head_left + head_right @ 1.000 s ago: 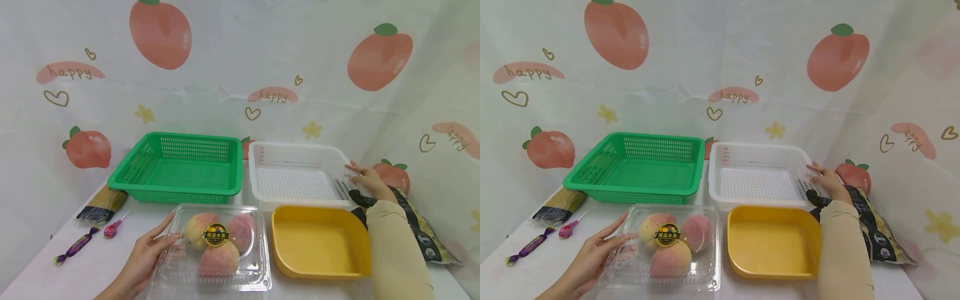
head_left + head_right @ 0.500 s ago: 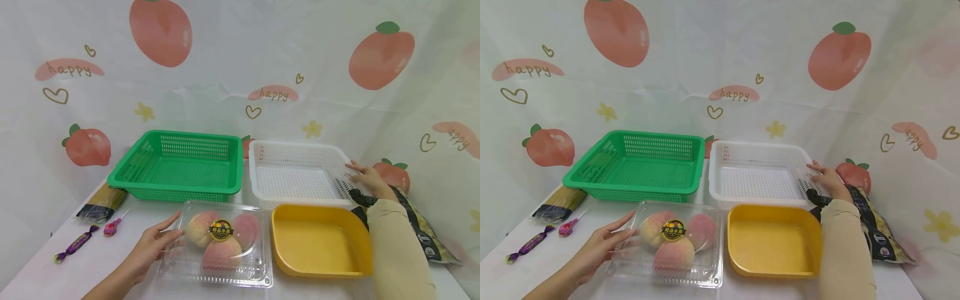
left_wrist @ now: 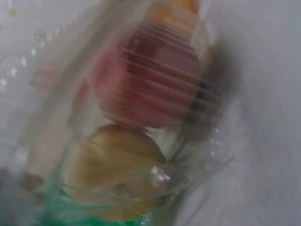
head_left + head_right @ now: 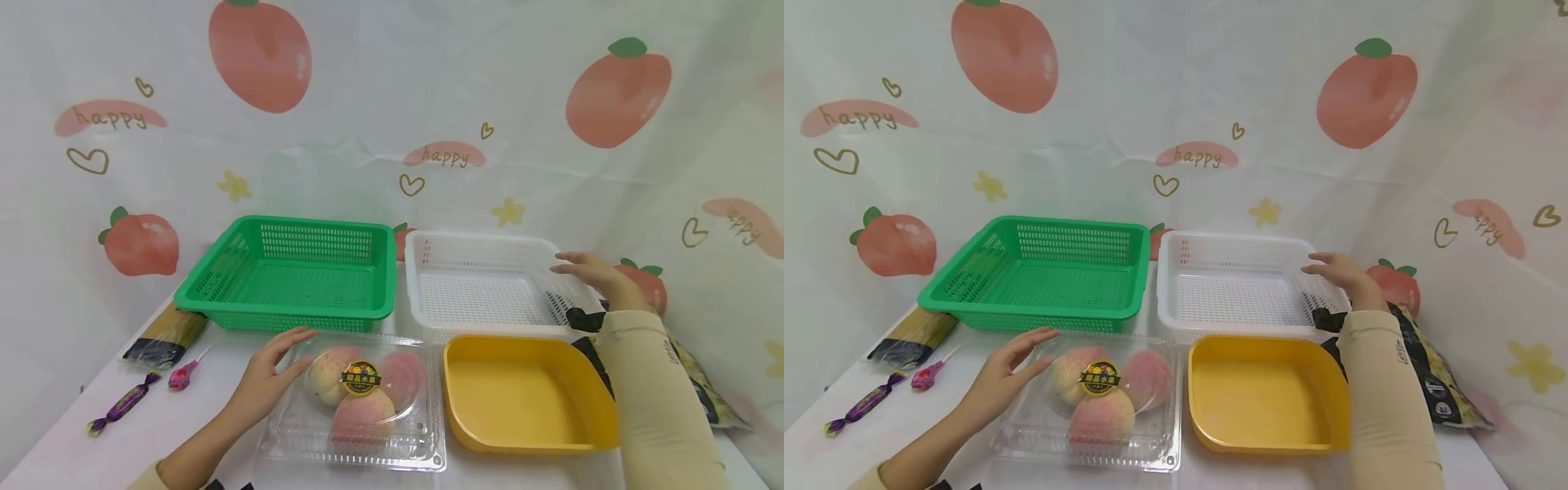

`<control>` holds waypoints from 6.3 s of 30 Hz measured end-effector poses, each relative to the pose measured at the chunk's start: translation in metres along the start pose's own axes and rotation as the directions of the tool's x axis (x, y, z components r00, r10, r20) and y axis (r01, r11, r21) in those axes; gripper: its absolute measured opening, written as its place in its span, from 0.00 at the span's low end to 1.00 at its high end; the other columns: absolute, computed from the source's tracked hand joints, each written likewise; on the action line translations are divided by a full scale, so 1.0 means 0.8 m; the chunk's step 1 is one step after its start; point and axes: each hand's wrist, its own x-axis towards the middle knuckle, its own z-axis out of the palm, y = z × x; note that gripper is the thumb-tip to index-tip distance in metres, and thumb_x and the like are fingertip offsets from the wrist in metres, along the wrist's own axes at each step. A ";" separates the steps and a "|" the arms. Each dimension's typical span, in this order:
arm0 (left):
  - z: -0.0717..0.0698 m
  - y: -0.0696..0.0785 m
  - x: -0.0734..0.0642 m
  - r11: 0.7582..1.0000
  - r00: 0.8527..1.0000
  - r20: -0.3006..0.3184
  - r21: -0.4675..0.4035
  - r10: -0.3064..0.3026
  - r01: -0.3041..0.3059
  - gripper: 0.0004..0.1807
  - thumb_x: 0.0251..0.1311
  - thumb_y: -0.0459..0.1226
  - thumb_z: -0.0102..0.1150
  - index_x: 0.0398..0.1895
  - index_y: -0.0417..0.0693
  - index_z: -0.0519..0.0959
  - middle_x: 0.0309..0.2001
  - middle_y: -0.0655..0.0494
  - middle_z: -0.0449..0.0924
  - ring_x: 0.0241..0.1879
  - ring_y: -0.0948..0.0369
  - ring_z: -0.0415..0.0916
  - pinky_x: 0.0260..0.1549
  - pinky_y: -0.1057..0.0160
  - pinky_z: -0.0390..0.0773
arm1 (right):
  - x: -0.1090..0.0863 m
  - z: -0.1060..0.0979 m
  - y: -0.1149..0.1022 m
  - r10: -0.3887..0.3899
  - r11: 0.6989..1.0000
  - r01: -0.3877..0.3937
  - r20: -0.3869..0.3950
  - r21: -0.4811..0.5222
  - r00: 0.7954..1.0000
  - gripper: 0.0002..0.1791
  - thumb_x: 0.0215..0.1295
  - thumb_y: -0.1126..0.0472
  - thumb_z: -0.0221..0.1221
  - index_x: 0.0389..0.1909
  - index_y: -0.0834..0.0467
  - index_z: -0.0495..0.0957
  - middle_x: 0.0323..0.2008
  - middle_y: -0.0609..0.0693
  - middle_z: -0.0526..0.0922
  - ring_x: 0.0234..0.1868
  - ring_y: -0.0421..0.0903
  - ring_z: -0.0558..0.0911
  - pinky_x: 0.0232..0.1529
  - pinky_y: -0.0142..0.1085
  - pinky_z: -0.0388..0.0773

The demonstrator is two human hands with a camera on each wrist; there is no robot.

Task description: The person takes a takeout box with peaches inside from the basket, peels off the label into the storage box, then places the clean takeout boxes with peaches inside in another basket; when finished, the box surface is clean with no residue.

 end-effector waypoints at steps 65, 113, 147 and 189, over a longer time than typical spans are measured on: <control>0.017 -0.021 0.006 0.954 0.998 0.038 -0.296 -0.039 0.049 0.15 0.65 0.30 0.47 0.52 0.33 0.75 0.65 0.39 0.61 0.67 0.43 0.52 0.57 0.36 0.61 | -0.015 0.241 -0.301 -0.596 0.747 0.659 0.530 0.089 0.604 0.15 0.59 0.68 0.58 0.48 0.64 0.79 0.45 0.54 0.83 0.41 0.38 0.80 0.45 0.24 0.76; 0.017 -0.017 0.003 0.956 0.997 0.050 -0.282 -0.066 0.077 0.15 0.65 0.30 0.46 0.52 0.35 0.75 0.66 0.40 0.60 0.68 0.42 0.51 0.58 0.35 0.59 | -0.005 0.263 -0.307 -0.528 0.786 0.612 0.613 0.090 0.588 0.05 0.63 0.69 0.56 0.27 0.64 0.75 0.25 0.47 0.78 0.27 0.33 0.75 0.35 0.28 0.78; 0.019 -0.020 0.003 0.958 0.998 0.036 -0.280 -0.052 0.060 0.15 0.64 0.29 0.46 0.51 0.35 0.75 0.65 0.40 0.61 0.67 0.43 0.52 0.58 0.35 0.60 | -0.002 0.244 -0.296 -0.585 0.771 0.605 0.595 0.198 0.551 0.04 0.64 0.69 0.54 0.30 0.64 0.74 0.26 0.47 0.76 0.29 0.35 0.76 0.41 0.44 0.79; 0.018 -0.018 0.003 0.959 0.997 0.042 -0.273 -0.062 0.071 0.15 0.65 0.31 0.47 0.51 0.35 0.75 0.66 0.39 0.60 0.68 0.41 0.51 0.57 0.36 0.62 | -0.043 0.175 -0.192 -0.522 0.850 0.505 0.379 0.152 0.764 0.07 0.64 0.60 0.57 0.30 0.60 0.75 0.25 0.45 0.75 0.31 0.52 0.76 0.35 0.30 0.74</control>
